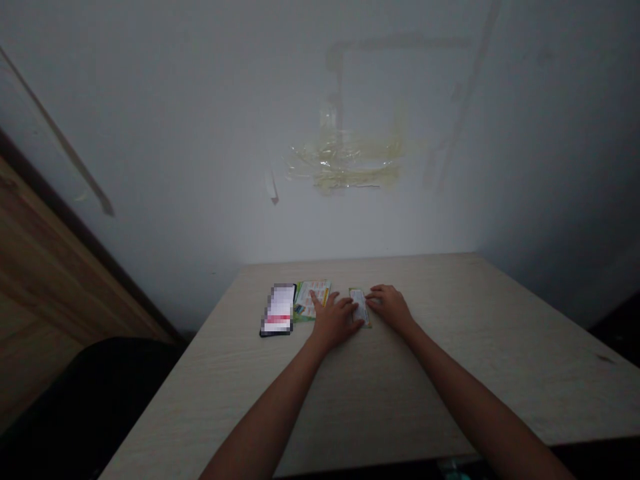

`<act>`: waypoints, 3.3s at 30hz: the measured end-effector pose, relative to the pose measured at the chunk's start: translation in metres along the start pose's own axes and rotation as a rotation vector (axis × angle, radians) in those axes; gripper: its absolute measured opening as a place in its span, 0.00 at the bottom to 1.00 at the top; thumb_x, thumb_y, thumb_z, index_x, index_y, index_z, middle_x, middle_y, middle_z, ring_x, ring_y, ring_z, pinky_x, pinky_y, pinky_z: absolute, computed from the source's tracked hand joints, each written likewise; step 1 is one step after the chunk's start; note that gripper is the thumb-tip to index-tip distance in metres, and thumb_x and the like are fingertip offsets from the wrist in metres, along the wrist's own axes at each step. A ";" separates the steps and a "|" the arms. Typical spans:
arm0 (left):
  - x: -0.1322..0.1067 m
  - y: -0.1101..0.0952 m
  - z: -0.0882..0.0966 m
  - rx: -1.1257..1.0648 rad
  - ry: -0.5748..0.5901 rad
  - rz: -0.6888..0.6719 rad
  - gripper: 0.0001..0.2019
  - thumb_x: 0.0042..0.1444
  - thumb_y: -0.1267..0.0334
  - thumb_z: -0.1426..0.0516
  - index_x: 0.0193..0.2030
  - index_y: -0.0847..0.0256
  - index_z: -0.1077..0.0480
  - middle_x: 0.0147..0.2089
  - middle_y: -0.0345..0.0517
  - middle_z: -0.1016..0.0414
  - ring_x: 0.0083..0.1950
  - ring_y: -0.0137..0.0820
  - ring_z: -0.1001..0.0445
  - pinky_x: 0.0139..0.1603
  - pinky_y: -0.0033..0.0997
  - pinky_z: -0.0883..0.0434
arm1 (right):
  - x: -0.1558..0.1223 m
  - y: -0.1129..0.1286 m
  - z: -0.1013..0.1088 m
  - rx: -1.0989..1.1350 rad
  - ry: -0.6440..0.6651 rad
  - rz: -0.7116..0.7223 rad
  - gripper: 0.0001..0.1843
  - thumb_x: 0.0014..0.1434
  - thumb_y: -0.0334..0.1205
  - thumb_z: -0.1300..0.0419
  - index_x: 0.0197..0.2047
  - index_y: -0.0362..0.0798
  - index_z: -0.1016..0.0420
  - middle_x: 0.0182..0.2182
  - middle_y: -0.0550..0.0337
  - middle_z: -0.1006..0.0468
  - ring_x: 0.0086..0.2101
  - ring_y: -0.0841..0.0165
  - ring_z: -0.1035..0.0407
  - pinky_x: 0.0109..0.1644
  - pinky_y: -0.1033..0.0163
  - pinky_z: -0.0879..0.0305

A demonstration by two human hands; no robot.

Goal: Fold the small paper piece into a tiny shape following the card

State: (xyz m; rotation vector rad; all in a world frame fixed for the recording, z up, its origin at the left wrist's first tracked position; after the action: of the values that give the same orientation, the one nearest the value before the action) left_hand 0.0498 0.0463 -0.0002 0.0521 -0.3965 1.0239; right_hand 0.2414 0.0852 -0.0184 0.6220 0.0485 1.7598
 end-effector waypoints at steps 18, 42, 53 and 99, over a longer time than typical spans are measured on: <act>-0.001 0.002 -0.002 -0.008 -0.013 0.006 0.21 0.56 0.41 0.45 0.55 0.38 0.30 0.59 0.38 0.27 0.66 0.50 0.42 0.58 0.80 0.80 | -0.004 -0.009 0.000 0.105 0.123 0.072 0.21 0.53 0.46 0.35 0.50 0.52 0.22 0.56 0.51 0.28 0.56 0.57 0.36 0.61 0.52 0.40; -0.001 0.000 0.000 0.009 0.006 0.050 0.21 0.56 0.42 0.44 0.55 0.39 0.30 0.59 0.39 0.28 0.64 0.50 0.40 0.59 0.80 0.79 | -0.017 -0.017 -0.002 0.187 0.259 0.154 0.43 0.42 0.54 0.29 0.60 0.50 0.31 0.65 0.45 0.41 0.64 0.53 0.48 0.67 0.46 0.51; -0.002 0.001 -0.001 -0.030 -0.017 0.034 0.20 0.56 0.42 0.44 0.55 0.38 0.30 0.58 0.39 0.27 0.64 0.49 0.40 0.59 0.77 0.82 | -0.014 -0.021 0.003 0.307 0.163 0.177 0.10 0.56 0.43 0.38 0.42 0.56 0.19 0.55 0.55 0.27 0.57 0.60 0.36 0.63 0.50 0.43; 0.000 0.002 0.006 -0.047 0.102 -0.025 0.21 0.54 0.41 0.43 0.54 0.39 0.29 0.59 0.39 0.28 0.64 0.50 0.41 0.58 0.80 0.79 | 0.001 -0.018 -0.005 0.132 -0.020 -0.011 0.09 0.58 0.46 0.38 0.38 0.55 0.17 0.53 0.54 0.27 0.56 0.57 0.38 0.61 0.51 0.42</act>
State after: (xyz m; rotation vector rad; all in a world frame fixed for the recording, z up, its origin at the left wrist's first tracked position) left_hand 0.0460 0.0458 0.0049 -0.0374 -0.3264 0.9877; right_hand 0.2546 0.0929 -0.0288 0.7330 0.1547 1.7498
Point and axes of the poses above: each hand's wrist, its own x-axis towards the middle knuckle, its own z-axis out of the back of the hand, y = z × x, the point moved 3 cm from there along x, towards the middle knuckle
